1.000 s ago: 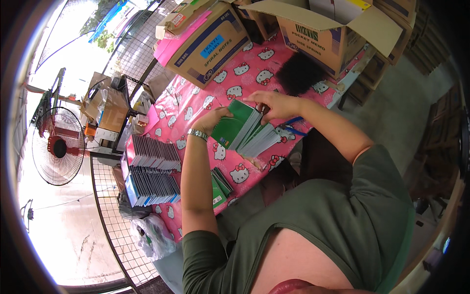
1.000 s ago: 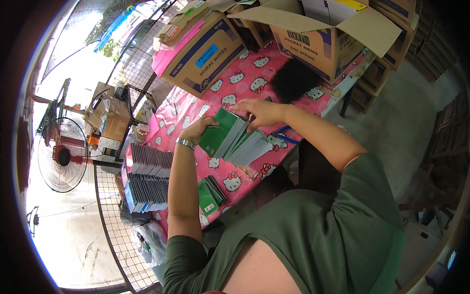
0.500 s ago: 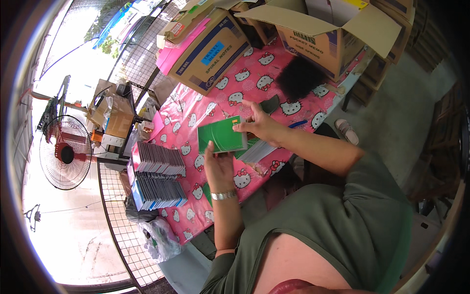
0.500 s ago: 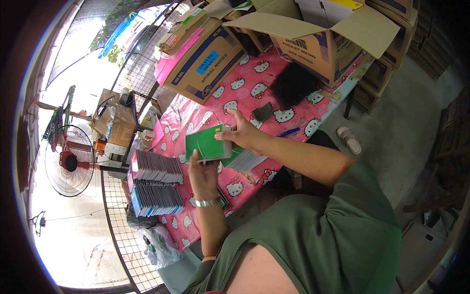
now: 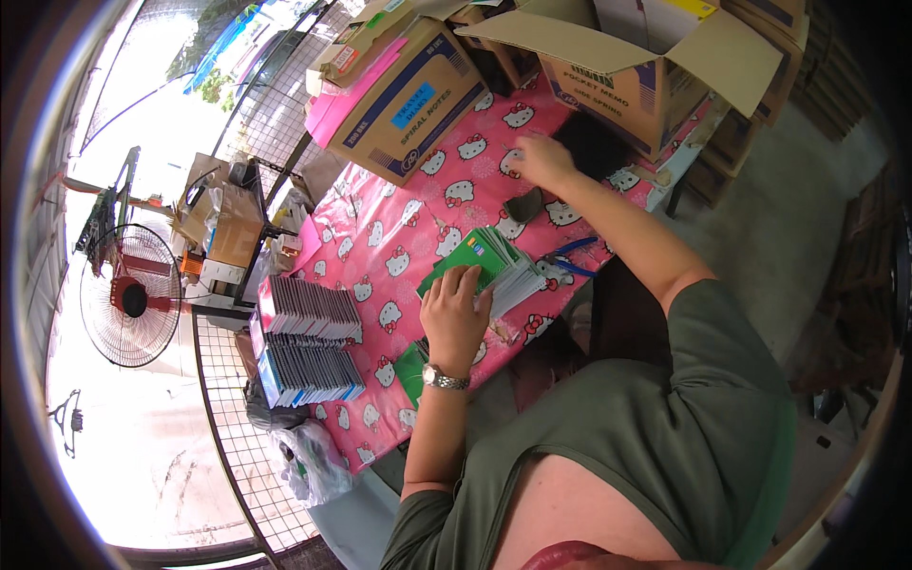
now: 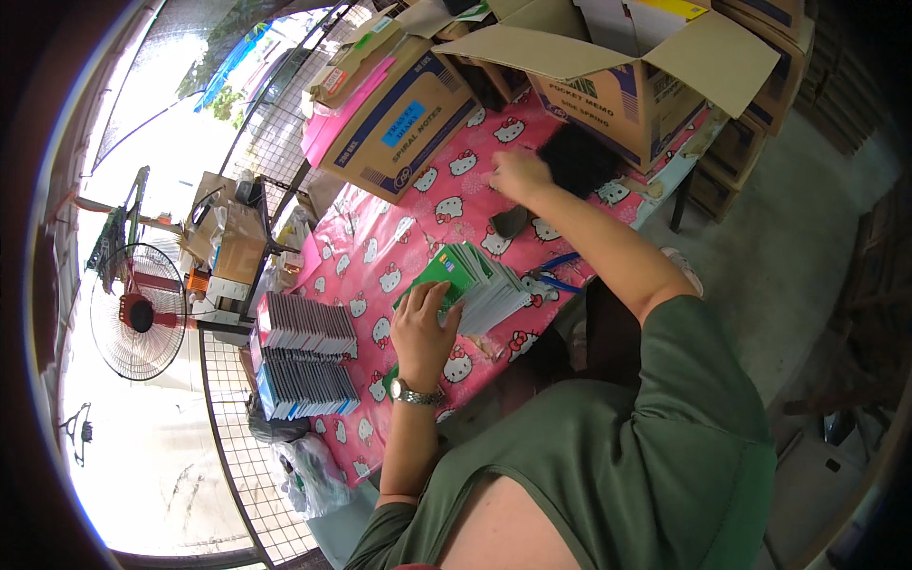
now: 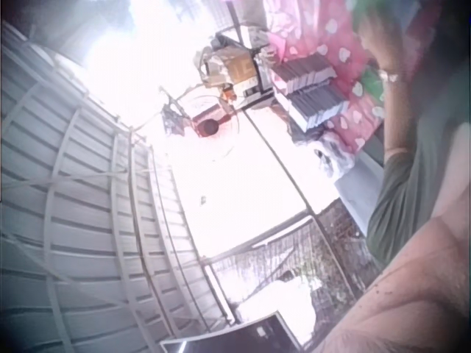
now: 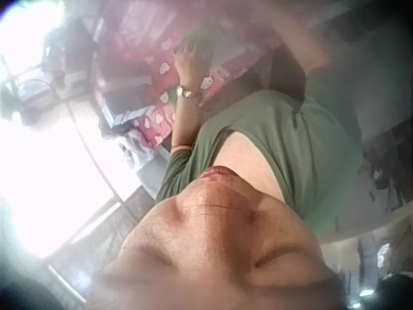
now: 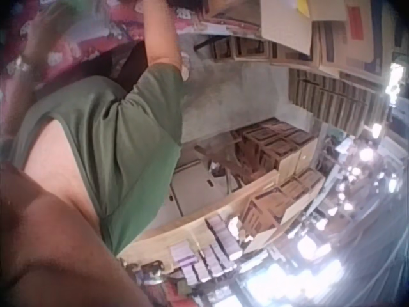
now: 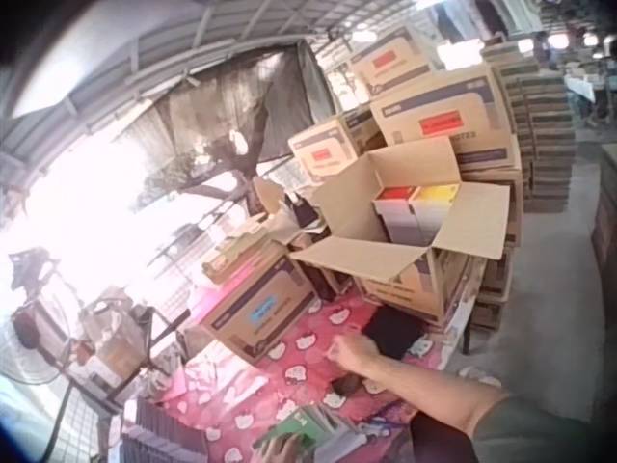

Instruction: The person picks up green notebooks from a stack one by one, turns them over to look at the front and back covers, and then places each notebook into a smaller stack on the left.

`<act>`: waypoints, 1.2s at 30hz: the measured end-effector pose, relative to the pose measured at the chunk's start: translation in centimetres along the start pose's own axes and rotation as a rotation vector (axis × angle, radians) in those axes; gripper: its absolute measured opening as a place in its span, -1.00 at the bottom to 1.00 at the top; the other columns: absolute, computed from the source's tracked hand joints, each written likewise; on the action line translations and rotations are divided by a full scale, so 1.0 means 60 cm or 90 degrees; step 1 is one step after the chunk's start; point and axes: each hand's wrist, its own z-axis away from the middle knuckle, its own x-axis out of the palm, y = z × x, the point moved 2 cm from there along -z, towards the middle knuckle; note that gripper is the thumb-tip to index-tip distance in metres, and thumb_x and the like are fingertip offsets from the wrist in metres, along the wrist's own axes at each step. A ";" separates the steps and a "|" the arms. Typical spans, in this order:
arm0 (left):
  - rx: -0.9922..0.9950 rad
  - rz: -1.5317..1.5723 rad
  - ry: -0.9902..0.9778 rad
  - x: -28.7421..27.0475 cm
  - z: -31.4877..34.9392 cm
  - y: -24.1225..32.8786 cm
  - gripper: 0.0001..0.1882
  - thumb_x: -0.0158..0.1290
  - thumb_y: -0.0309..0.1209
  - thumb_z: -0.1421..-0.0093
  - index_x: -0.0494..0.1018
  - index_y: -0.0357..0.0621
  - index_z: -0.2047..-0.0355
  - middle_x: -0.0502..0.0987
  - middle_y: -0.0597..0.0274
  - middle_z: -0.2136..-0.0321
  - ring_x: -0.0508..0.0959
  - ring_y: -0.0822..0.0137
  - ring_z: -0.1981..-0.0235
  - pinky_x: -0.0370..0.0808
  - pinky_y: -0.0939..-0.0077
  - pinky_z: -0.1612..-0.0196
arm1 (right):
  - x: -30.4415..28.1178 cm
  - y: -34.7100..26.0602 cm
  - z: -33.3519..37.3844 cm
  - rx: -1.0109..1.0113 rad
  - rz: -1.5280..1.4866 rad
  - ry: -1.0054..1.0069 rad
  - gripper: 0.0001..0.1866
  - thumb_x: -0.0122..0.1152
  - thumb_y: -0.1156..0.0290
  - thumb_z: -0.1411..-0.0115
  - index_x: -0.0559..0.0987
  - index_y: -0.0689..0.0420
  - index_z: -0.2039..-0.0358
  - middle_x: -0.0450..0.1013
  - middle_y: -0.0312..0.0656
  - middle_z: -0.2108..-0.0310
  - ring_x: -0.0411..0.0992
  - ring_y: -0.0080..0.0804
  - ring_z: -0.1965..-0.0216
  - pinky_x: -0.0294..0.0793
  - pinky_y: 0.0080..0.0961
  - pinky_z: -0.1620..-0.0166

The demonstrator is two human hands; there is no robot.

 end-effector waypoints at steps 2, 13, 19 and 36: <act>0.021 0.045 -0.047 -0.014 -0.018 -0.009 -0.63 0.27 -0.35 -0.04 0.55 -0.02 0.10 0.59 0.27 0.20 0.60 0.16 0.19 0.55 0.28 0.16 | 0.065 0.115 0.013 0.000 0.217 0.044 -0.70 0.27 0.22 -0.10 0.60 0.16 0.24 0.50 -0.02 0.17 0.50 -0.06 0.08 0.54 -0.16 0.06; 0.026 0.066 0.010 -0.053 -0.067 -0.028 -0.78 -0.04 -0.47 -0.24 0.45 -0.19 0.12 0.55 0.04 0.28 0.51 0.01 0.17 0.35 0.11 0.01 | 0.027 0.119 -0.015 0.009 0.276 0.031 -0.76 0.04 0.49 -0.15 0.61 0.22 0.22 0.49 0.03 0.10 0.49 0.03 0.06 0.55 -0.16 0.04; -0.020 0.103 0.045 -0.036 -0.049 -0.034 -0.79 0.04 -0.42 -0.25 0.44 -0.23 0.14 0.54 0.06 0.24 0.49 0.06 0.12 0.27 0.21 -0.04 | -0.080 -0.109 0.060 -0.353 -0.401 -0.096 -0.83 0.19 0.37 -0.23 0.67 0.05 0.21 0.56 -0.14 0.15 0.52 -0.21 0.10 0.50 -0.21 0.01; 0.013 0.131 0.110 -0.039 -0.046 -0.030 -0.83 0.13 -0.45 -0.18 0.48 -0.19 0.22 0.54 0.11 0.35 0.50 0.08 0.23 0.25 0.11 -0.15 | -0.123 -0.207 0.169 -0.505 -0.230 0.013 -0.80 0.27 0.56 -0.06 0.61 0.01 0.28 0.54 -0.37 0.27 0.44 -0.38 0.11 0.28 -0.32 -0.02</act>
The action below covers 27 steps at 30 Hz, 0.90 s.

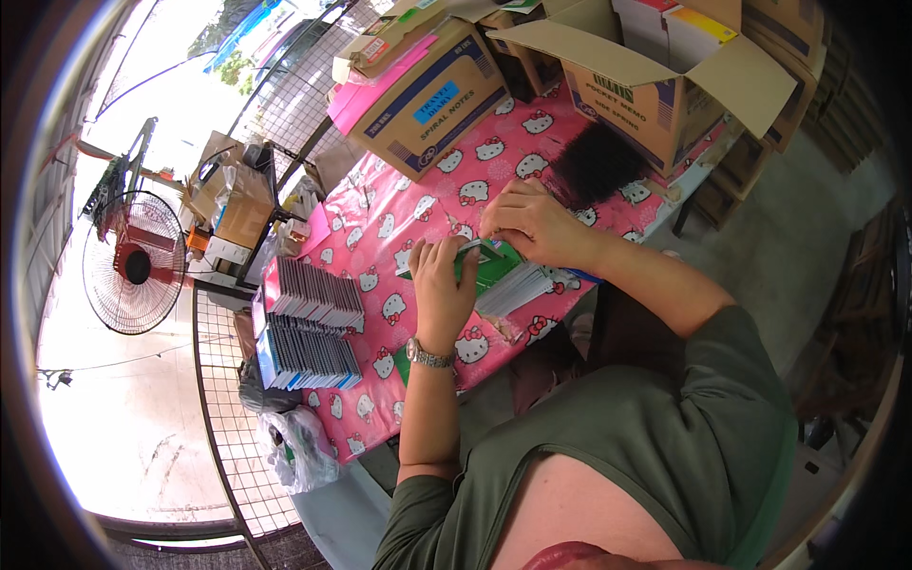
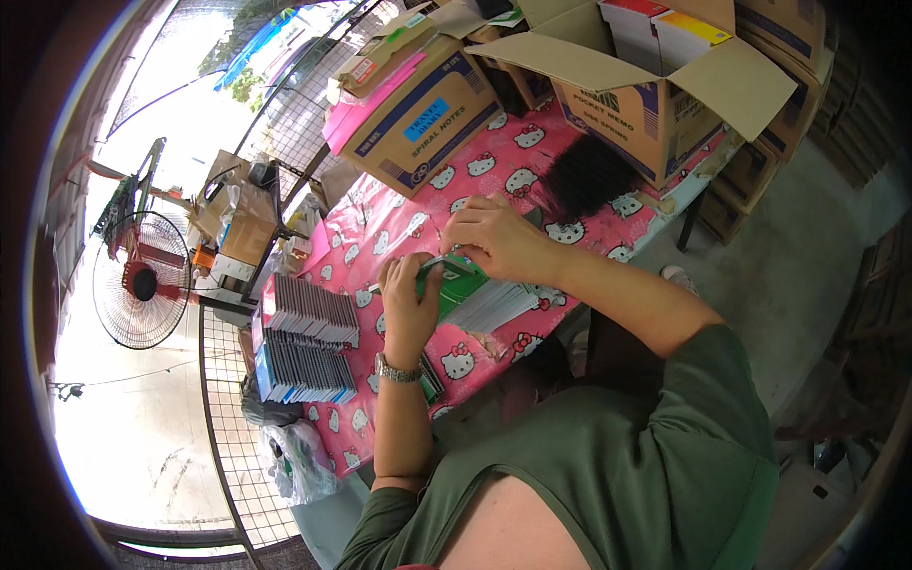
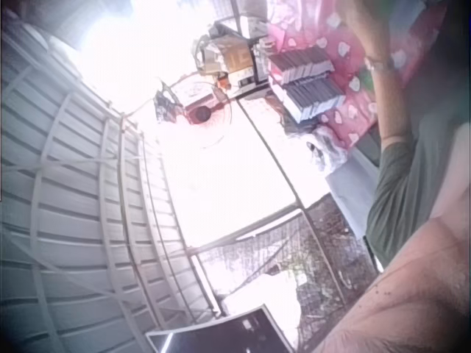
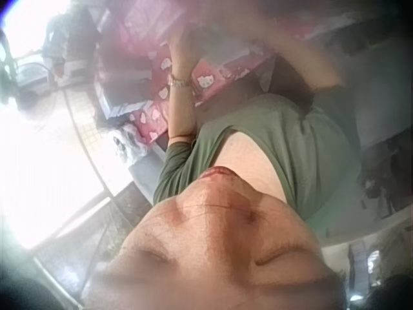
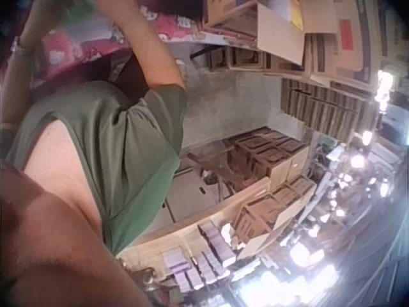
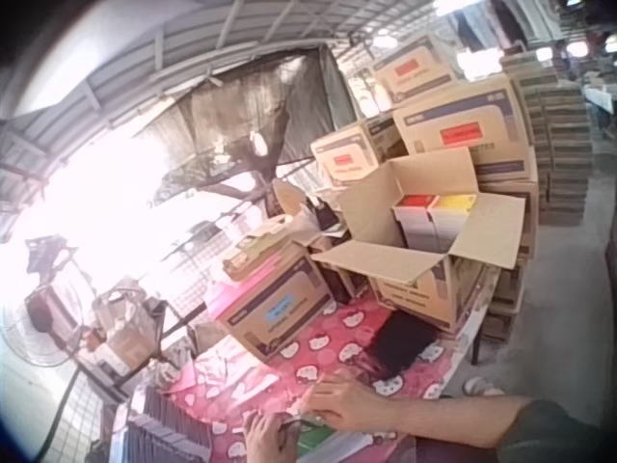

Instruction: The person picks up green notebooks from a stack one by one, turns them over to look at the front and back covers, and then places each notebook into a smaller stack on the left.

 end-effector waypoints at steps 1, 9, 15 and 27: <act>-0.004 -0.002 -0.007 0.001 -0.001 0.000 -0.83 0.12 -0.45 -0.18 0.47 -0.19 0.21 0.55 0.12 0.35 0.50 0.08 0.23 0.26 0.11 -0.14 | -0.003 0.003 0.003 -0.020 -0.023 -0.001 -0.79 0.27 0.56 -0.06 0.60 0.02 0.27 0.55 -0.35 0.27 0.45 -0.37 0.12 0.30 -0.32 -0.01; 0.021 -0.033 0.008 -0.001 -0.004 0.015 -0.69 0.10 -0.43 -0.18 0.40 -0.14 0.06 0.55 0.13 0.28 0.50 0.07 0.19 0.23 0.07 -0.15 | -0.008 -0.004 -0.009 0.140 -0.116 -0.125 -0.72 0.28 0.51 -0.12 0.51 0.11 0.13 0.55 -0.17 0.29 0.51 -0.06 0.17 0.49 -0.22 0.22; 0.003 -0.053 -0.069 -0.007 0.000 0.020 -0.70 0.11 -0.41 -0.19 0.39 -0.17 0.08 0.54 0.15 0.24 0.50 0.06 0.16 0.21 0.04 -0.18 | -0.041 -0.047 -0.049 0.154 0.033 -0.284 -0.67 0.18 0.41 -0.25 0.38 0.11 -0.01 0.52 0.01 0.24 0.56 0.01 0.24 0.54 -0.16 0.26; 0.003 -0.072 -0.086 -0.008 -0.003 0.023 -0.82 0.03 -0.33 -0.29 0.45 -0.12 0.16 0.57 0.14 0.27 0.51 0.05 0.11 0.12 -0.08 -0.28 | 0.183 0.340 0.121 0.683 0.274 -0.178 -0.24 0.07 -0.25 -0.19 0.50 0.19 -0.10 0.28 0.09 -0.24 0.35 0.27 -0.12 0.36 0.09 -0.14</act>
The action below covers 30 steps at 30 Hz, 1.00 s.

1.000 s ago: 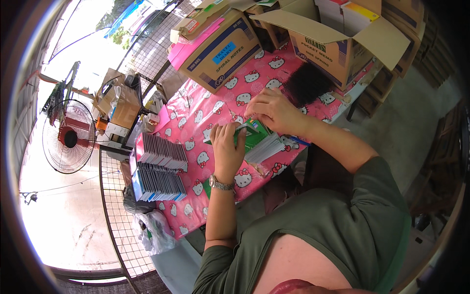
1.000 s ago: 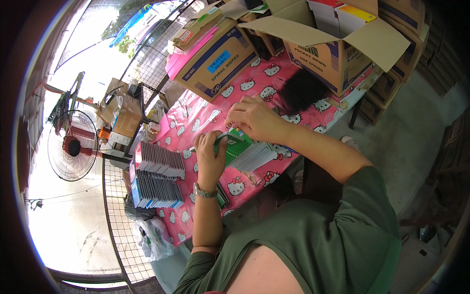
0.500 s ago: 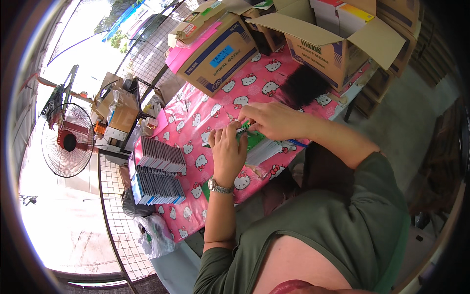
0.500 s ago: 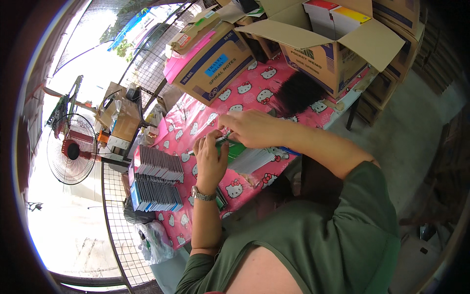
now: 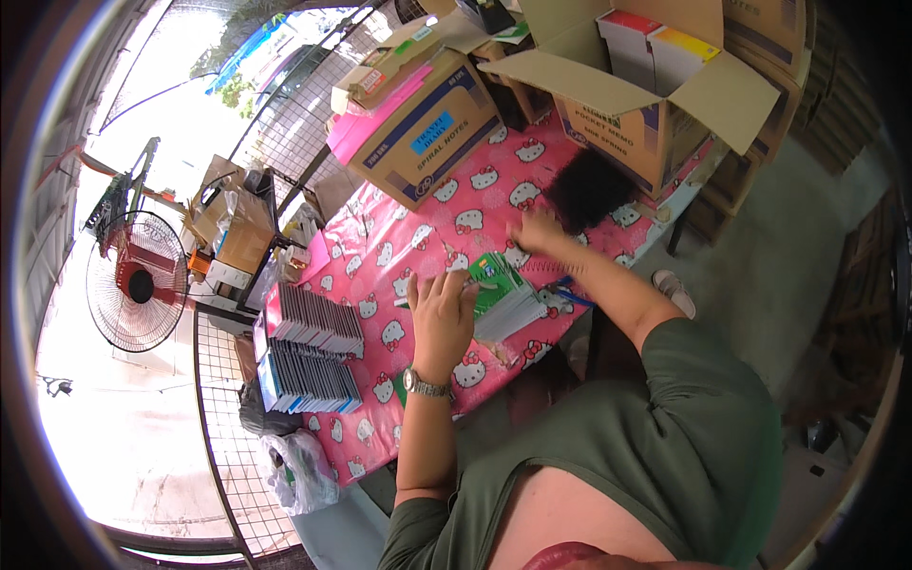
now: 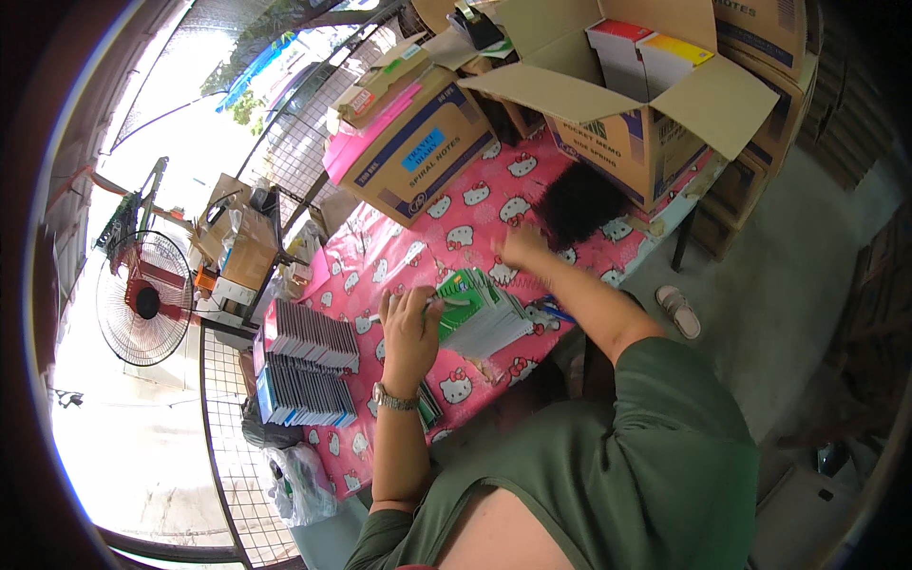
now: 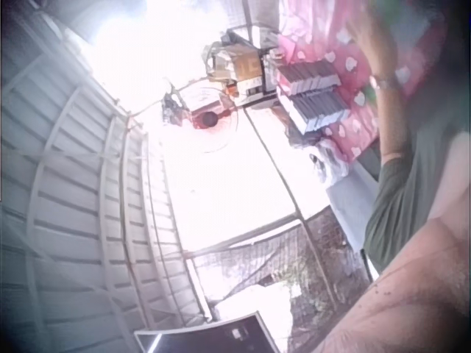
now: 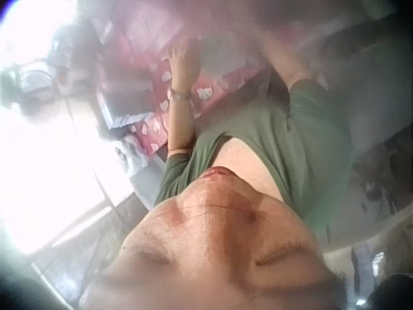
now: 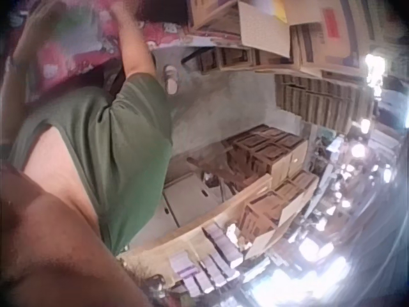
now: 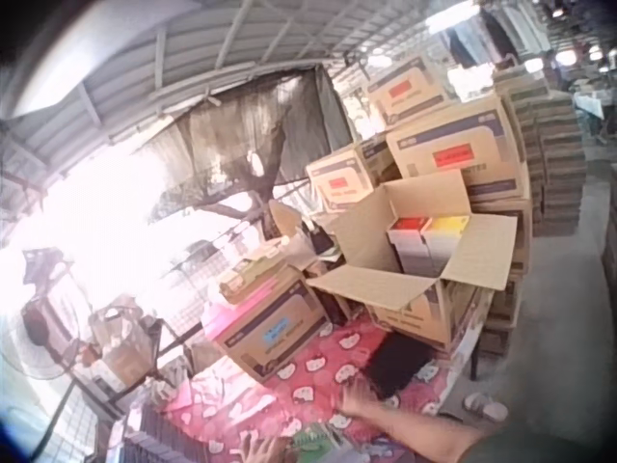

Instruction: The person picks up green notebooks from a stack one by one, turns them over to look at the front and back covers, and then places each notebook into a smaller stack on the left.

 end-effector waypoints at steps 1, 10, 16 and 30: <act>-0.025 0.007 -0.010 0.001 0.016 -0.012 -0.81 0.02 -0.32 -0.30 0.45 -0.12 0.16 0.58 0.14 0.27 0.51 0.05 0.10 0.10 -0.08 -0.30 | 0.020 -0.018 0.053 -0.048 0.066 -0.044 -0.22 0.15 -0.23 -0.12 0.48 0.20 -0.11 0.15 0.10 -0.32 0.08 0.30 -0.31 0.18 0.12 -0.27; -0.106 -0.109 0.063 0.000 0.022 -0.016 -0.70 0.16 -0.20 -0.21 0.48 -0.04 0.12 0.50 0.15 0.12 0.37 -0.05 -0.05 0.11 -0.32 -0.11 | -0.149 -0.107 0.030 -0.208 -0.329 -0.175 -0.37 0.21 0.02 -0.12 0.48 0.18 -0.11 0.39 -0.10 -0.09 0.31 -0.19 -0.17 0.35 -0.20 -0.13; -0.071 0.013 0.104 0.022 0.006 -0.032 -0.67 0.33 -0.28 -0.02 0.51 -0.16 0.27 0.47 0.15 0.34 0.42 0.07 0.20 0.34 0.19 0.08 | -0.313 -0.166 0.116 -0.486 -0.404 -0.688 -0.42 0.20 0.12 -0.13 0.46 0.17 -0.11 0.41 -0.22 -0.03 0.38 -0.47 -0.04 0.36 -0.45 -0.07; -0.044 0.067 0.142 0.029 -0.004 -0.037 -0.66 0.38 -0.27 0.03 0.51 -0.20 0.37 0.44 0.14 0.40 0.38 0.08 0.26 0.36 0.22 0.17 | -0.311 -0.151 0.140 -0.378 -0.748 -0.796 -0.40 0.12 0.11 -0.18 0.36 0.07 -0.19 0.44 -0.30 -0.01 0.41 -0.54 0.07 0.39 -0.49 0.04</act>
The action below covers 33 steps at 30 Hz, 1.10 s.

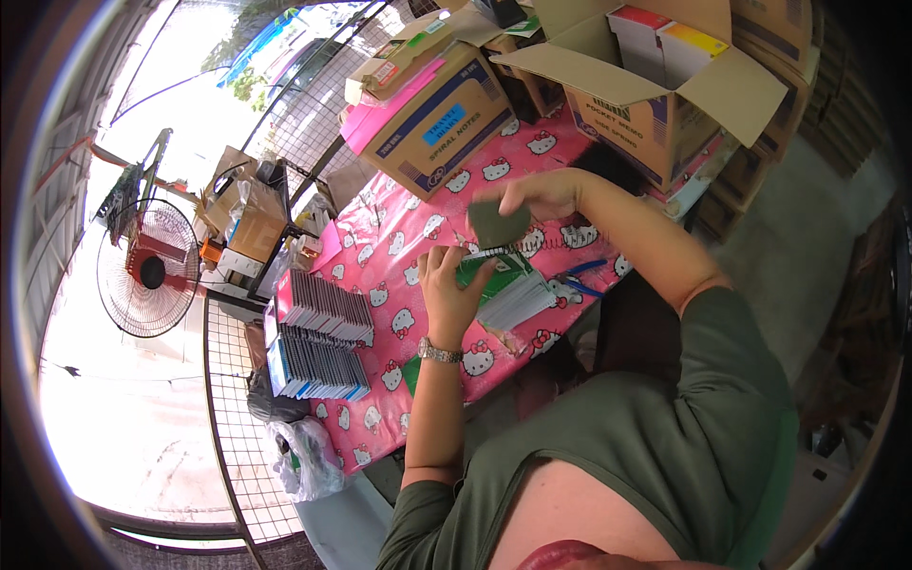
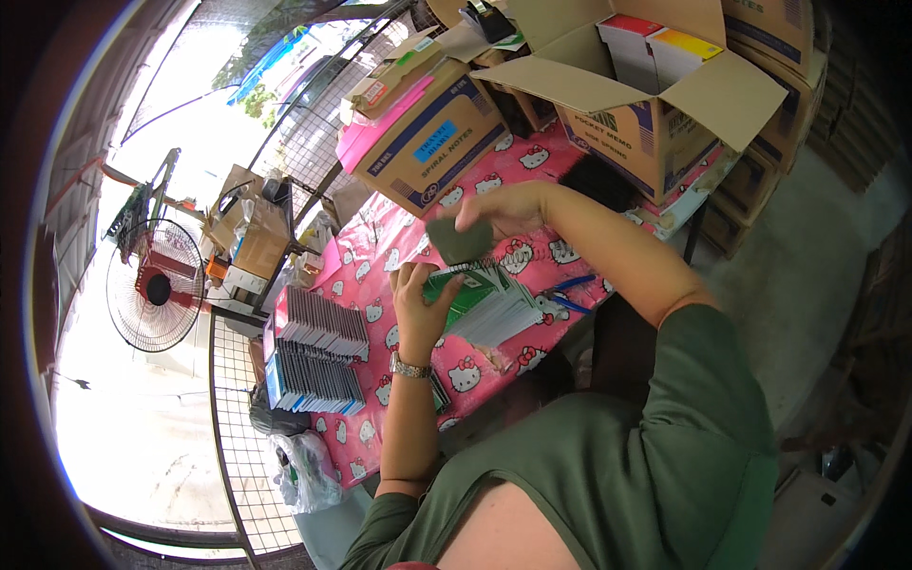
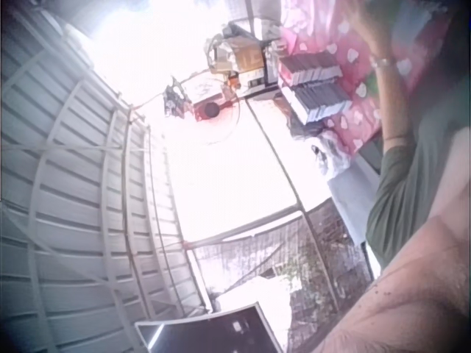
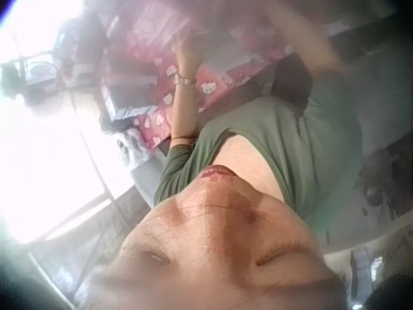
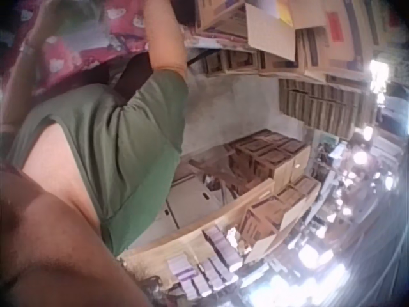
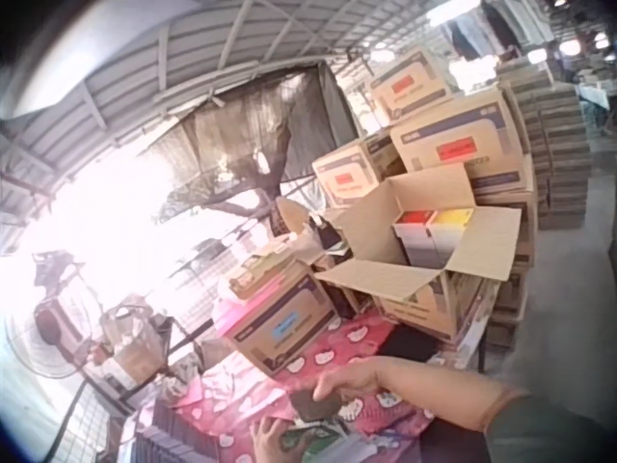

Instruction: The person picks up green notebooks from a stack one by one, turns them over to look at the front and back covers, and then places each notebook into a smaller stack on the left.

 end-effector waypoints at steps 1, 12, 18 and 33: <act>-0.002 -0.003 0.000 0.002 0.000 0.001 -0.66 0.38 -0.28 0.04 0.51 -0.20 0.37 0.44 0.14 0.40 0.38 0.08 0.26 0.36 0.22 0.18 | -0.007 0.004 -0.002 0.036 0.107 0.000 -0.41 0.11 0.12 -0.18 0.37 0.08 -0.19 0.44 -0.30 -0.01 0.41 -0.54 0.07 0.39 -0.50 0.04; -0.062 0.091 -0.028 -0.016 0.000 -0.033 -0.71 0.30 -0.40 0.00 0.48 -0.22 0.32 0.46 0.13 0.36 0.43 0.09 0.25 0.39 0.24 0.17 | -0.023 -0.015 -0.024 0.012 -0.003 0.001 -0.53 0.22 0.28 -0.12 0.47 0.20 -0.02 0.45 -0.25 0.08 0.42 -0.49 0.12 0.40 -0.52 0.01; -0.116 0.093 -0.003 -0.021 0.008 -0.064 -0.72 0.32 -0.40 -0.03 0.48 -0.20 0.30 0.45 0.17 0.38 0.46 0.22 0.36 0.39 0.37 0.29 | -0.003 -0.017 -0.048 0.036 0.038 -0.022 -0.50 0.22 0.19 -0.10 0.49 0.21 0.00 0.47 -0.28 0.13 0.44 -0.52 0.13 0.42 -0.49 0.05; -0.152 0.236 -0.090 -0.015 -0.003 -0.057 -0.72 0.33 -0.43 -0.08 0.46 -0.28 0.32 0.44 0.35 0.46 0.37 0.59 0.52 0.33 0.62 0.45 | -0.022 -0.028 -0.083 0.133 0.313 -0.016 -0.48 0.22 0.19 -0.11 0.49 0.23 -0.03 0.48 -0.29 0.18 0.43 -0.58 0.24 0.41 -0.55 0.19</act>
